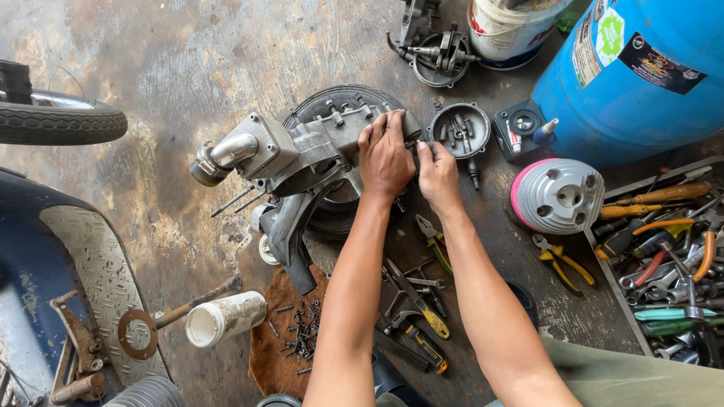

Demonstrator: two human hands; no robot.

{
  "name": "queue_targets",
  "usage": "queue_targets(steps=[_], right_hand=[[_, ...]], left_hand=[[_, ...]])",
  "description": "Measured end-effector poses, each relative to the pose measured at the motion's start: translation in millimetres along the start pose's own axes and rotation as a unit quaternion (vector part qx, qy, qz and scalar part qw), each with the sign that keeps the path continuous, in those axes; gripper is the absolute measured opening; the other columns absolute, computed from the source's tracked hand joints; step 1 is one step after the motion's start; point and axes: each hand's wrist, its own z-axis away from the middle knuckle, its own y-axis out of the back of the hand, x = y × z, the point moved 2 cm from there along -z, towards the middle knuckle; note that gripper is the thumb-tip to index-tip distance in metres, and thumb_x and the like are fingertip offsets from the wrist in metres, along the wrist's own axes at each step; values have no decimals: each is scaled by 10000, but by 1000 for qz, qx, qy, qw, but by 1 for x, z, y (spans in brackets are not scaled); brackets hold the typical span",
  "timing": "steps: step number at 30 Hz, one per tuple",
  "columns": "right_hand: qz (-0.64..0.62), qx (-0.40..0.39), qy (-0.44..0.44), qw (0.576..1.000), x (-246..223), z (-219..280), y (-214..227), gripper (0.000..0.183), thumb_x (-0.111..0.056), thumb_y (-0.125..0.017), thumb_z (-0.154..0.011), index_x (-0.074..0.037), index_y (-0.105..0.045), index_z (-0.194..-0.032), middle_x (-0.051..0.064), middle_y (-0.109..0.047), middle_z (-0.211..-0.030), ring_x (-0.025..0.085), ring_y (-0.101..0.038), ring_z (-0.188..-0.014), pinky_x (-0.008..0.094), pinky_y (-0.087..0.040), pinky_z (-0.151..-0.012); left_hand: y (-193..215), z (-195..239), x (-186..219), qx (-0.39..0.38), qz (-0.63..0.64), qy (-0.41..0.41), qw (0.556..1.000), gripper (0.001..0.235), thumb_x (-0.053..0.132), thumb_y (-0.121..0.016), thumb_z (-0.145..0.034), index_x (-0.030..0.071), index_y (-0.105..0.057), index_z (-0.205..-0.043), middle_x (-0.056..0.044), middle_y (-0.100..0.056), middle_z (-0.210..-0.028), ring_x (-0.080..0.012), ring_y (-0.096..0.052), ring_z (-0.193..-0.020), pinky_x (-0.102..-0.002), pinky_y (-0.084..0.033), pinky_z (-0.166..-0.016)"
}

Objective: The person sits on the workshop floor and fits a piston ring around a piston, pressing and working the ring into its groove by hand. They then move to the engine crankcase assembly on the floor and work on it with both hands before reaching into a tool tray.

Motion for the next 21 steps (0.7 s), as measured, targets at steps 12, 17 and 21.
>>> queue_targets(steps=[12,17,21], right_hand=[[-30,4,-1,1000,-1,0,-3,267,-356,-594,-1007,-176,-764,-907,41,-610,-695,157,-554,-718,354,-448,-643],[-54,7,-16,998,5,-3,-5,255,-352,-607,-991,-179,-755,-877,1,-593,-696,137,-536,-723,319,-433,-644],[-87,10,-49,995,15,-9,-8,263,-352,-577,-971,-182,-724,-837,-41,-560,-715,143,-511,-738,301,-417,-662]], left_hand=[[-5,0,-2,8,-8,0,1000,797,192,-611,-734,141,-395,-1499,-5,-555,-1474,-146,-408,-1426,-369,-225,-1161],[-4,1,-1,14,-13,-1,1000,794,192,-610,-727,145,-407,-1493,-4,-562,-1474,-145,-416,-1423,-365,-223,-1157],[-5,1,-1,19,-18,-4,1000,791,189,-614,-722,146,-410,-1486,-4,-560,-1474,-146,-422,-1420,-361,-223,-1158]])
